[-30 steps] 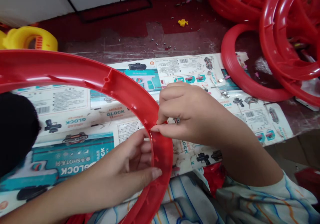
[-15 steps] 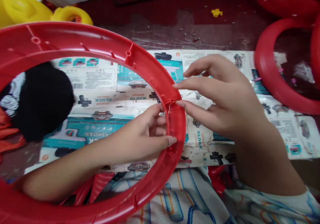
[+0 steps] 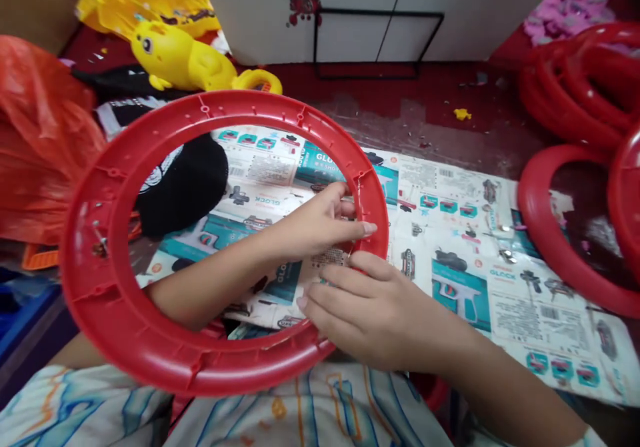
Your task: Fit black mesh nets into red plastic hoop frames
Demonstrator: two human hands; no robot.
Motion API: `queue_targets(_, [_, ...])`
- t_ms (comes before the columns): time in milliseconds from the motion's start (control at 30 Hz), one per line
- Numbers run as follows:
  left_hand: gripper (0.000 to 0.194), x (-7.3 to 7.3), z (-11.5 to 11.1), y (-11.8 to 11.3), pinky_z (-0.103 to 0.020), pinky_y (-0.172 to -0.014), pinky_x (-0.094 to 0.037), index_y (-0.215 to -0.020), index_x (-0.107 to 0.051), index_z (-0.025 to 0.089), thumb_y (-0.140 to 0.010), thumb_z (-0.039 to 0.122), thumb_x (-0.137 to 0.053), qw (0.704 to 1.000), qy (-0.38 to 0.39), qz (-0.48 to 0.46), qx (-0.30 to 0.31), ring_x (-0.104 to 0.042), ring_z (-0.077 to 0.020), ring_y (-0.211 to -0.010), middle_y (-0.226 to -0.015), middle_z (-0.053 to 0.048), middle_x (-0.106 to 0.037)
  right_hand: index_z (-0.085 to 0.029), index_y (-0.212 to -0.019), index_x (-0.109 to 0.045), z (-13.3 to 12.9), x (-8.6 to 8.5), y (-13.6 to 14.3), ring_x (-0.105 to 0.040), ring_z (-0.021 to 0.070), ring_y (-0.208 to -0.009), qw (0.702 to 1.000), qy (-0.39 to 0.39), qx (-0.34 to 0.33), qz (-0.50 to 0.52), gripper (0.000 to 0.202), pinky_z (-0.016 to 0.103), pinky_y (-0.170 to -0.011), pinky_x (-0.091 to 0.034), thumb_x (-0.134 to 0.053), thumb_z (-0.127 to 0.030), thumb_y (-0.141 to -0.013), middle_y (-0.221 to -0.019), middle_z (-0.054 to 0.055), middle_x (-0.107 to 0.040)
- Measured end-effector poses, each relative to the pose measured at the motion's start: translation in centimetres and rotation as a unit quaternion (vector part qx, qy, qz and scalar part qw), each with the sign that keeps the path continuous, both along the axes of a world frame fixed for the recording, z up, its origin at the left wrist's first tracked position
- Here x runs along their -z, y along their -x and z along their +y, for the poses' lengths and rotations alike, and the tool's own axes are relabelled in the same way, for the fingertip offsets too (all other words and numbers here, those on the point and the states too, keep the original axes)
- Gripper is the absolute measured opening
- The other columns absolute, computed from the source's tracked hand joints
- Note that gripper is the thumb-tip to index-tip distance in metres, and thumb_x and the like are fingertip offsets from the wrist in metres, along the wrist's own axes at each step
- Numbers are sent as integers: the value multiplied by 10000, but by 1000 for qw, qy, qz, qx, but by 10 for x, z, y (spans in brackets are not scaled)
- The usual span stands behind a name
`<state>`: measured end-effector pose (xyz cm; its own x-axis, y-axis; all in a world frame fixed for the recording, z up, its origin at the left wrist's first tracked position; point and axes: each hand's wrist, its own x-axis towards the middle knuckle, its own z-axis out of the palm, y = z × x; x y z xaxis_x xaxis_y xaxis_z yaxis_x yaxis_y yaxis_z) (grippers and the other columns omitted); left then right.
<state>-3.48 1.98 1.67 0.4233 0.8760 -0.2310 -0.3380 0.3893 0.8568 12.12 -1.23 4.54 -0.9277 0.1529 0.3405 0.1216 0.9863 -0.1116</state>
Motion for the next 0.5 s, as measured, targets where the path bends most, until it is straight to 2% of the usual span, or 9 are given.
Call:
queue_targets(133, [436,-5,2,-5,-290,-681,-539,-1067,-459,156,-717,83,-710,1000,-24,0,7,-668,-162,-766,-943,-71,-688,-146,-860,-686,3,-2,-2,-580,148,-739,998,8,-55,-28,212,317,-795,-444,-496,-106,-945,-770,16,-658])
queue_targets(200, [447,-9,4,-10,-299,-687,-548,-1092,-471,152,-723,126,-722,999,-37,-2,19,-674,-178,-798,-971,-84,-688,-141,-833,-680,4,-5,-5,-532,140,-664,998,15,-61,-24,219,299,-697,-433,-495,-99,-941,-721,7,-631])
queue_targets(267, [459,-14,4,-10,-303,-723,-556,-1134,-495,147,-742,202,-729,998,-56,3,24,-675,-194,-871,-1023,-98,-684,-130,-832,-683,4,-11,-10,-518,147,-655,998,21,-55,-5,251,300,-663,-428,-465,-103,-953,-713,16,-630])
queue_targets(367, [463,-16,-6,13,-298,-740,-563,-1220,-513,170,-808,299,-680,989,-101,98,-32,-660,-189,-937,-1127,-98,-666,-112,-850,-690,5,-20,-20,-532,154,-679,999,28,-45,2,292,306,-678,-443,-425,-107,-971,-738,34,-647])
queue_targets(400, [412,-14,-14,28,-281,-695,-558,-1234,-520,184,-858,313,-627,976,-124,167,-67,-660,-165,-869,-1116,-83,-672,-107,-856,-690,6,-23,-24,-539,154,-687,999,30,-39,0,294,306,-683,-447,-420,-108,-973,-750,37,-654])
queue_targets(433, [321,-11,-25,45,-249,-638,-538,-1192,-561,189,-897,312,-591,948,-150,267,-89,-640,-123,-748,-1028,-47,-689,-103,-858,-688,8,-25,-28,-546,154,-697,999,31,-31,-1,292,306,-685,-450,-421,-112,-976,-762,40,-659])
queue_targets(500, [180,-3,-57,82,-187,-473,-430,-977,-637,184,-966,292,-494,863,-233,445,-57,-555,-78,-538,-725,25,-667,-101,-856,-679,11,-26,-36,-557,153,-713,1000,25,-13,-2,284,305,-687,-452,-426,-123,-983,-781,42,-668])
